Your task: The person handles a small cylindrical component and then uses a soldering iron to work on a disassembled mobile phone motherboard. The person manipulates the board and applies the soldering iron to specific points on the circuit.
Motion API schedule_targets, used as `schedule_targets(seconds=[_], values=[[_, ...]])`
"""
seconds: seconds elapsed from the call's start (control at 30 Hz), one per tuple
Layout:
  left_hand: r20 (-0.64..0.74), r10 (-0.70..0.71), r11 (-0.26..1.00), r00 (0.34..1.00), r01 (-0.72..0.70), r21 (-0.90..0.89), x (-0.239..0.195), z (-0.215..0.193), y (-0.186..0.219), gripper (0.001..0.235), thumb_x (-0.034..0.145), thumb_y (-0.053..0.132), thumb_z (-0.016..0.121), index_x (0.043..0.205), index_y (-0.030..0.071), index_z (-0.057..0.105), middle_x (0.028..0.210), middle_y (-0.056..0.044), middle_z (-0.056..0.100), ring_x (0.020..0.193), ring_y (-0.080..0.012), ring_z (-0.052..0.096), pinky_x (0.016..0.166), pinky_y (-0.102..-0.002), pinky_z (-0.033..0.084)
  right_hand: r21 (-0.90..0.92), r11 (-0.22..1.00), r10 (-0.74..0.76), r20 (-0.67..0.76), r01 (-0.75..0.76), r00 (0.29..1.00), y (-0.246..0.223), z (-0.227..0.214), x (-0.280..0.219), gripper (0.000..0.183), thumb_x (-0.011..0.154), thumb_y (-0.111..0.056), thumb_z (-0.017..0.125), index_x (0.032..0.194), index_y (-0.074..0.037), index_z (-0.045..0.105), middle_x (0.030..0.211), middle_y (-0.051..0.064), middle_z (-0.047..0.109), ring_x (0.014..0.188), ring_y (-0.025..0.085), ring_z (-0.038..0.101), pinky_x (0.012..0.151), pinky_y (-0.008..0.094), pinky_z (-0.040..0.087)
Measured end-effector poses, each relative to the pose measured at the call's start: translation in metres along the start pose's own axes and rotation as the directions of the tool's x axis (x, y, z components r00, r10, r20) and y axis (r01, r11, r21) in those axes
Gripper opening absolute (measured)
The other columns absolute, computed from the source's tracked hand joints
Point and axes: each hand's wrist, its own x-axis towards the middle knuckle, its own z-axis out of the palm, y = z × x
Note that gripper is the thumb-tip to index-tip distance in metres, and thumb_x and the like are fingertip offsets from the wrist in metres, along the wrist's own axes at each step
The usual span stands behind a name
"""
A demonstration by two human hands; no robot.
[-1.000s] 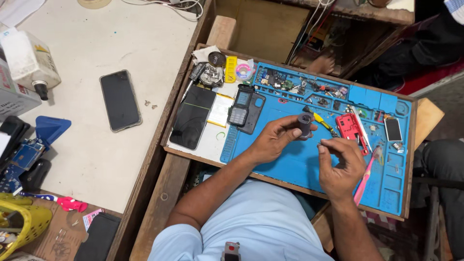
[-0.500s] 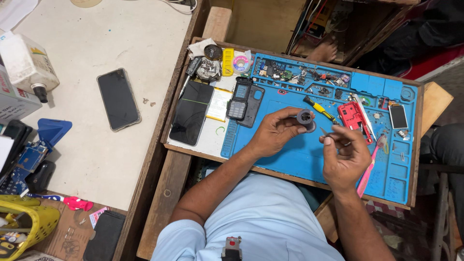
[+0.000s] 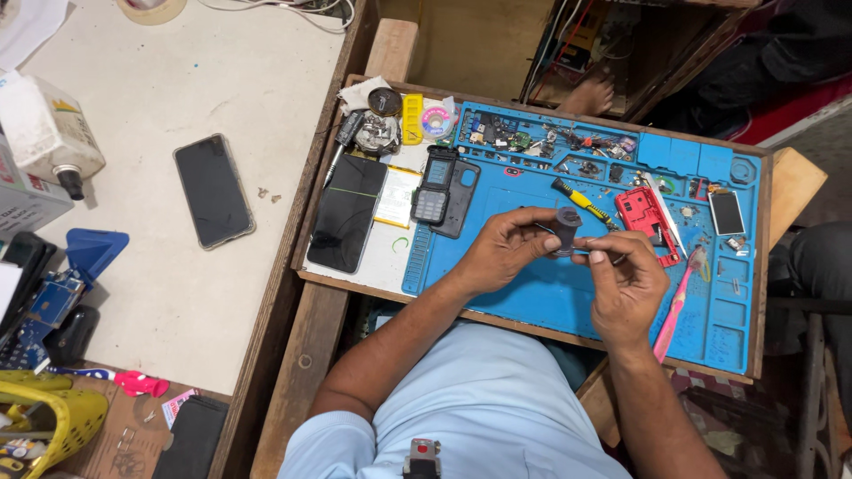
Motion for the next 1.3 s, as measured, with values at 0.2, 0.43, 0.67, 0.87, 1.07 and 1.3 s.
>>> schedule_targets(seconds=[0.2, 0.43, 0.67, 0.87, 1.07, 1.3], values=[[0.018, 0.013, 1.0, 1.0, -0.013, 0.015, 0.001, 0.001, 0.006, 0.036, 0.105, 0.009, 0.068, 0.139, -0.003, 0.06, 0.133, -0.013, 0.068, 0.12, -0.0183, 0.067, 0.107, -0.035, 0.057, 0.021, 1.0, 0.009, 0.041, -0.01, 0.999, 0.003, -0.002, 0.0, 0.01, 0.104, 0.006, 0.059, 0.113, 0.004, 0.065, 0.115, 0.01, 0.059, 0.102, 0.016, 0.068, 0.09, 0.03, 0.063], [0.026, 0.014, 0.999, 1.0, -0.015, 0.03, 0.0, 0.004, 0.006, 0.033, 0.106, 0.006, 0.068, 0.137, -0.003, 0.06, 0.132, -0.012, 0.068, 0.12, -0.0187, 0.067, 0.108, -0.036, 0.057, 0.022, 0.999, 0.031, 0.058, -0.032, 0.998, 0.003, -0.004, -0.002, 0.011, 0.103, 0.007, 0.061, 0.112, 0.004, 0.067, 0.114, 0.011, 0.061, 0.098, 0.016, 0.068, 0.089, 0.028, 0.06], [0.004, 0.019, 0.997, 1.0, -0.019, 0.079, 0.0, 0.002, 0.001, 0.035, 0.103, 0.004, 0.068, 0.136, -0.003, 0.057, 0.128, -0.01, 0.067, 0.115, -0.0145, 0.066, 0.103, -0.031, 0.057, -0.061, 0.997, 0.054, 0.065, -0.05, 0.996, -0.002, -0.003, -0.001, 0.011, 0.102, 0.008, 0.062, 0.11, 0.005, 0.067, 0.114, 0.012, 0.061, 0.099, 0.017, 0.068, 0.088, 0.028, 0.06], [-0.034, 0.015, 0.992, 0.999, -0.011, 0.122, -0.003, 0.001, -0.004, 0.036, 0.105, 0.002, 0.068, 0.138, -0.003, 0.056, 0.12, -0.009, 0.066, 0.105, -0.0102, 0.065, 0.094, -0.026, 0.057, -0.127, 0.991, 0.055, 0.073, -0.045, 0.996, -0.004, -0.001, -0.002, 0.013, 0.101, 0.01, 0.062, 0.11, 0.005, 0.069, 0.114, 0.012, 0.063, 0.099, 0.016, 0.068, 0.087, 0.026, 0.059], [-0.039, 0.058, 0.993, 0.998, -0.053, 0.11, 0.001, 0.005, 0.003, 0.035, 0.104, 0.003, 0.067, 0.136, -0.001, 0.054, 0.127, -0.007, 0.065, 0.109, -0.0097, 0.065, 0.098, -0.027, 0.057, -0.104, 0.995, 0.007, 0.096, 0.003, 0.995, -0.005, 0.002, -0.001, 0.013, 0.1, 0.01, 0.064, 0.109, 0.002, 0.069, 0.113, 0.011, 0.064, 0.102, 0.016, 0.068, 0.089, 0.026, 0.057], [-0.174, 0.117, 0.968, 0.978, -0.072, 0.242, 0.002, -0.001, 0.006, 0.037, 0.099, 0.003, 0.073, 0.132, -0.001, 0.057, 0.116, -0.008, 0.067, 0.106, -0.0134, 0.067, 0.091, -0.028, 0.056, -0.48, 0.876, 0.075, 0.025, -0.054, 0.997, -0.011, -0.01, 0.006, 0.016, 0.094, 0.0, 0.069, 0.11, -0.003, 0.073, 0.096, 0.009, 0.068, 0.082, 0.017, 0.066, 0.075, 0.028, 0.054]])
